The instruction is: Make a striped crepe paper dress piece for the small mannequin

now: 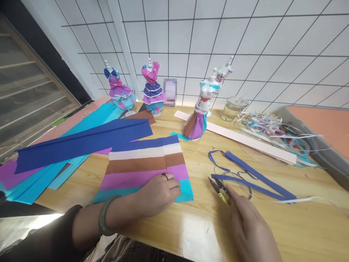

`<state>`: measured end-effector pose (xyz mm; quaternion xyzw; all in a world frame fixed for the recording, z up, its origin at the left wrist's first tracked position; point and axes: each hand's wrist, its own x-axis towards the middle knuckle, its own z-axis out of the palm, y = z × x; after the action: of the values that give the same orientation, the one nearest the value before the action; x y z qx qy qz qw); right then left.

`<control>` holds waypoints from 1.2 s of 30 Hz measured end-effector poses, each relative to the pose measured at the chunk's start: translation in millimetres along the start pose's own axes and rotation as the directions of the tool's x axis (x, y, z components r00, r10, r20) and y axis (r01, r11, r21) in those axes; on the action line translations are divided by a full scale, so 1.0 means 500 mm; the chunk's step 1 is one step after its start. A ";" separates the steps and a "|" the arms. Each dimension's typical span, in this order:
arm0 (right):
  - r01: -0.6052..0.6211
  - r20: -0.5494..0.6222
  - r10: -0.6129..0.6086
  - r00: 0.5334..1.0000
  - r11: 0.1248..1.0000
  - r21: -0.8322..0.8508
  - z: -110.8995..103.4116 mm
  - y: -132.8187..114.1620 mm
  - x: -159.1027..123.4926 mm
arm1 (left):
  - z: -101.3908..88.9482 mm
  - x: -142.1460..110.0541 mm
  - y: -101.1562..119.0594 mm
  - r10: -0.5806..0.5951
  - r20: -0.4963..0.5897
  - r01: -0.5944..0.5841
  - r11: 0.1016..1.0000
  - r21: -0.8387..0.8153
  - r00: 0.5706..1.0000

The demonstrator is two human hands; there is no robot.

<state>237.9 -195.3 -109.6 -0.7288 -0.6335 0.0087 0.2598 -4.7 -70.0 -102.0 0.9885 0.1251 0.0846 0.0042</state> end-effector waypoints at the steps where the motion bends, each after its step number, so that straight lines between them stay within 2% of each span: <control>1: -0.012 0.007 0.011 1.000 0.999 0.032 0.003 -0.005 -0.005 | 0.001 -0.001 -0.002 -0.001 -0.011 0.001 1.000 -0.007 1.000; 6: -0.083 0.111 0.080 0.991 0.996 0.020 0.017 -0.011 -0.019 | -0.007 -0.003 -0.004 0.008 -0.031 -0.009 1.000 -0.022 0.999; 10: -0.067 0.094 0.086 0.992 0.980 -0.190 0.028 0.002 -0.025 | -0.010 0.000 -0.002 0.009 -0.088 -0.012 0.999 -0.035 0.996; 14: 0.107 0.017 -0.108 0.994 0.937 -0.331 0.027 -0.012 -0.020 | -0.010 0.004 -0.002 -0.020 -0.170 0.003 0.995 -0.097 0.985; 17: 0.241 -0.030 -0.254 0.967 0.943 -0.228 0.032 -0.056 -0.004 | -0.011 0.007 -0.002 -0.022 -0.192 -0.001 0.993 -0.120 0.981; 20: 0.332 0.008 -0.334 0.943 0.936 -0.118 0.049 -0.114 0.019 | -0.011 0.009 0.002 -0.026 -0.209 0.004 0.994 -0.107 0.978; 24: 0.366 0.047 -0.364 0.930 0.927 -0.080 0.072 -0.160 0.050 | -0.017 0.007 0.008 -0.038 -0.286 0.011 0.995 -0.094 0.957; 27: 0.275 0.043 -0.275 0.961 0.961 -0.007 0.070 -0.157 0.062 | -0.025 -0.001 0.005 -0.114 -0.293 0.089 0.991 -0.099 0.949; 29: 0.137 0.031 -0.140 0.990 0.987 0.082 0.059 -0.146 0.061 | -0.027 -0.009 -0.003 -0.235 -0.278 0.214 0.971 -0.105 0.932; 31: -0.051 0.064 0.040 0.997 0.982 0.180 0.044 -0.135 0.053 | -0.022 -0.019 -0.014 -0.376 -0.215 0.359 0.926 -0.115 0.901; 33: -0.244 0.110 0.223 0.969 0.938 0.247 0.027 -0.126 0.042 | -0.012 -0.032 -0.026 -0.482 -0.102 0.471 0.874 -0.116 0.870; 36: -0.450 0.151 0.424 0.893 0.823 0.346 0.005 -0.114 0.027 | 0.008 -0.052 -0.038 -0.525 0.033 0.526 0.845 -0.095 0.850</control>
<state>187.4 -178.4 -85.3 -0.7910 -0.4447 0.2123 0.3626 -33.8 -58.0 -111.0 0.9153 0.3864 0.0836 0.0773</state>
